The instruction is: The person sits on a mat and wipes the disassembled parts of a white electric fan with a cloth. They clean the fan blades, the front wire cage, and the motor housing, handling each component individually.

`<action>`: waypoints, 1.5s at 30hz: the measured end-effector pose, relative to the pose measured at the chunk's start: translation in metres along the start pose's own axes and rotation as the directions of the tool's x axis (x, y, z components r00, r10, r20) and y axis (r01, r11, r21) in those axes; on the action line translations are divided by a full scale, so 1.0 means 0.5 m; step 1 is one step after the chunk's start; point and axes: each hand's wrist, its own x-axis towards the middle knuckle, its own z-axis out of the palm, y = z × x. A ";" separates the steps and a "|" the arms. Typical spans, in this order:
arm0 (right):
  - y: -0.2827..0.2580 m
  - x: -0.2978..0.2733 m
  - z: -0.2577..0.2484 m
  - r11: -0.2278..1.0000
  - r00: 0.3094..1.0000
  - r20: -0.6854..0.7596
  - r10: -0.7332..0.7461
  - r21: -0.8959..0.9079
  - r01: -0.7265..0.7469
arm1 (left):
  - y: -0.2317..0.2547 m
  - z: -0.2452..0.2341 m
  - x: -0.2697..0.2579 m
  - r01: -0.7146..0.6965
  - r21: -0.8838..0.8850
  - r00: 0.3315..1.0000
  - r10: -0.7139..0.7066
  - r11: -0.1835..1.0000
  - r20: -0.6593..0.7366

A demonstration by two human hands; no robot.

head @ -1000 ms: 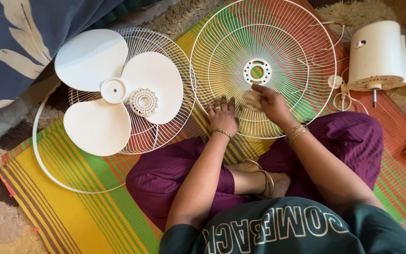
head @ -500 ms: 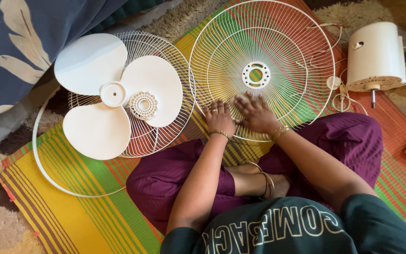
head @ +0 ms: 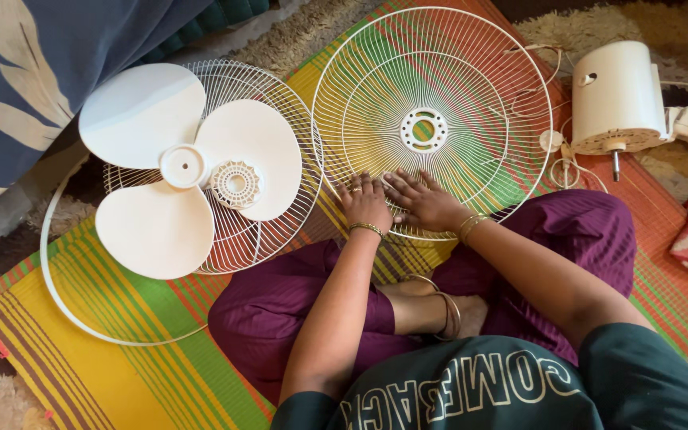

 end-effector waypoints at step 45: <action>-0.003 0.103 -0.051 0.924 0.935 -0.047 0.352 0.178 -0.339 | -0.069 -0.021 0.053 0.097 -0.622 0.872 -0.367 0.777 -0.323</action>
